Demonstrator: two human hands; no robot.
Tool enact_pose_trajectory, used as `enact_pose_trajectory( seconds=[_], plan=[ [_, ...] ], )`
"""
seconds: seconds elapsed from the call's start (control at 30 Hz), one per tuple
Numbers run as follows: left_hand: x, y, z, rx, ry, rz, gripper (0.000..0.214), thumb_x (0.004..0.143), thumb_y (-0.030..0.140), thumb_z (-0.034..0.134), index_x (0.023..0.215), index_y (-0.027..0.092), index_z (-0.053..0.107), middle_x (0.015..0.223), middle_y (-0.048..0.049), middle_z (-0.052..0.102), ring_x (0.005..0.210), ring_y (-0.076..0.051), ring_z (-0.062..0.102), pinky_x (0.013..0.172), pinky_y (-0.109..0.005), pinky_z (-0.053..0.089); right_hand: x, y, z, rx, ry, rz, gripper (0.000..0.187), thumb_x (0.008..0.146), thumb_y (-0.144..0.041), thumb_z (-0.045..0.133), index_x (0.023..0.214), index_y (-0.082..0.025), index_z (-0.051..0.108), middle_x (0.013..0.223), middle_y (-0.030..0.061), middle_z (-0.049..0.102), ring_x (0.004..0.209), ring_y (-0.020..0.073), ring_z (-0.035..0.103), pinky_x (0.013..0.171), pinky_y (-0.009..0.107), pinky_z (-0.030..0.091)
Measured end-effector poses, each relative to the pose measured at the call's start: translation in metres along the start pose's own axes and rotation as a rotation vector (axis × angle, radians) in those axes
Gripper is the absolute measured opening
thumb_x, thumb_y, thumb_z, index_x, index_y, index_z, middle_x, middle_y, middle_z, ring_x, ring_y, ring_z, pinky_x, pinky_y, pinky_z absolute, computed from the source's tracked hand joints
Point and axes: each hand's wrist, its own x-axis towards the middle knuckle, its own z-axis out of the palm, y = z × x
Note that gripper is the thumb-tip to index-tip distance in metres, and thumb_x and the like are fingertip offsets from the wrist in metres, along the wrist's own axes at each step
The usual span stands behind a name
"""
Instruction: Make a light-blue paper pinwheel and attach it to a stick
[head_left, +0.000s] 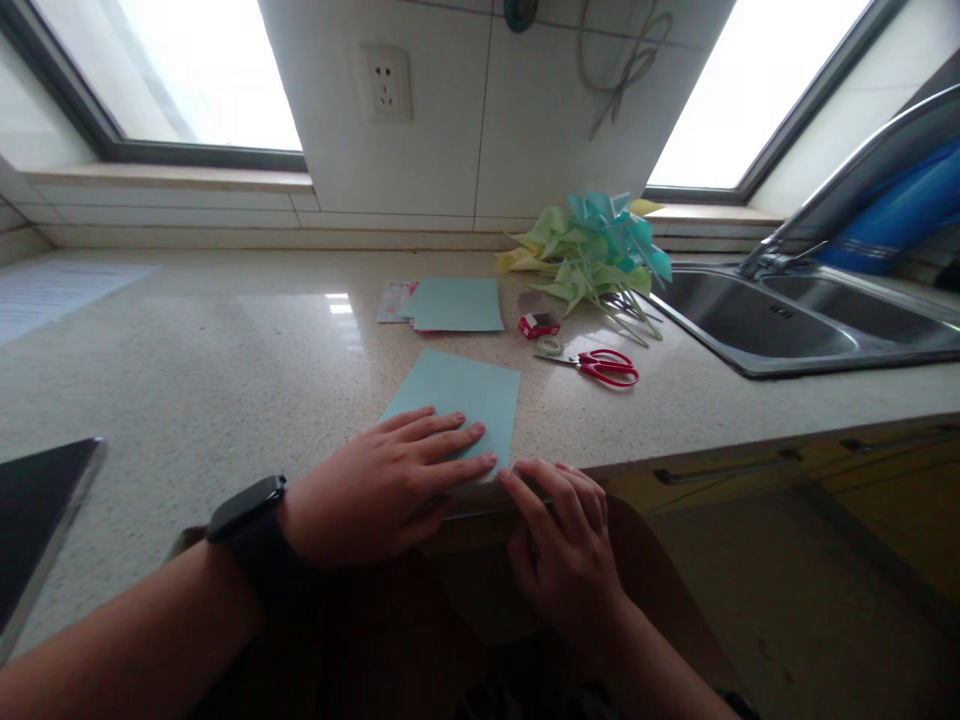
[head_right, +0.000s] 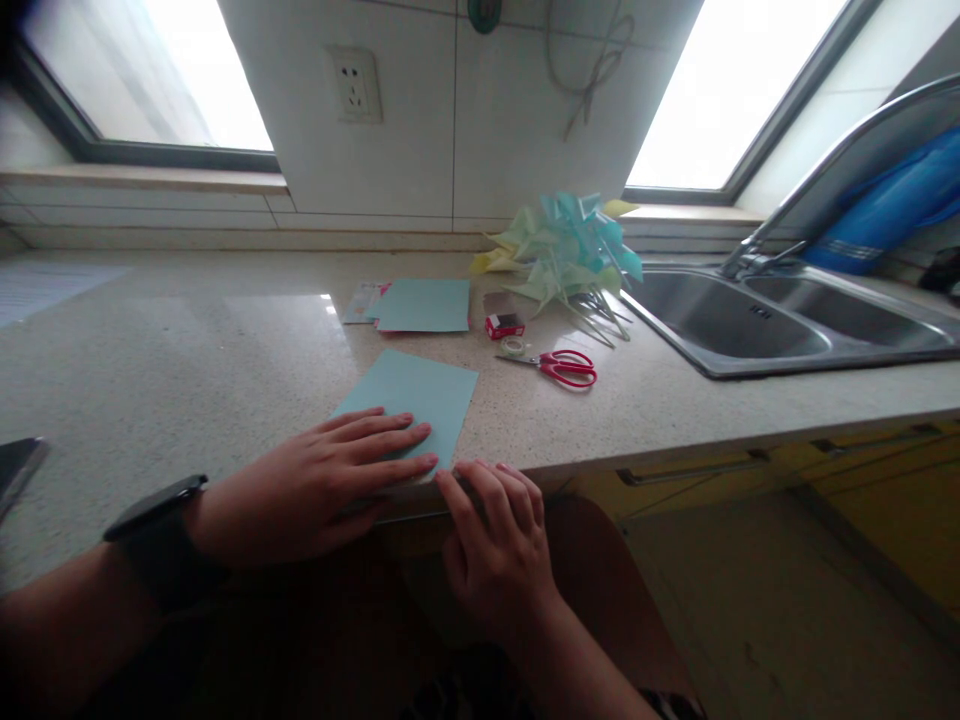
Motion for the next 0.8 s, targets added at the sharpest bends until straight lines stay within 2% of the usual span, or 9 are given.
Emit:
enact_pose_trajectory(
  seconds=[0.53,0.7,0.8],
  plan=[
    [0.0008,-0.0004,0.0002,0.008,-0.02,-0.006,0.063,0.092,0.023,0.057,0.153,0.029,0.04,0.162,-0.0044,0.039,0.149,-0.028,0.036,0.121,-0.052,0.033,0.0073,-0.0037,-0.0032,-0.032,-0.039,0.045,0.044,0.088,-0.012,0.058,0.131,-0.018,0.062,0.121,0.0111,0.061,0.11,0.0283,0.053,0.101,0.048,0.042],
    [0.0001,0.0019,-0.0011,-0.027,-0.024,-0.027,0.068,0.093,0.026,0.056,0.156,0.02,0.032,0.161,-0.0059,0.04,0.149,-0.025,0.034,0.123,-0.047,0.03,0.0093,-0.0042,-0.0031,-0.043,-0.055,0.052,0.045,0.089,-0.013,0.058,0.133,-0.02,0.061,0.121,0.0108,0.061,0.109,0.0281,0.053,0.1,0.048,0.04],
    [0.0005,0.0025,-0.0013,-0.02,-0.022,-0.04,0.066,0.093,0.027,0.055,0.155,0.019,0.035,0.161,-0.0051,0.04,0.149,-0.025,0.035,0.123,-0.047,0.029,0.0101,-0.0043,-0.0046,-0.037,-0.07,0.058,0.044,0.089,-0.013,0.059,0.132,-0.019,0.061,0.121,0.0107,0.062,0.109,0.0279,0.053,0.099,0.048,0.04]
  ],
)
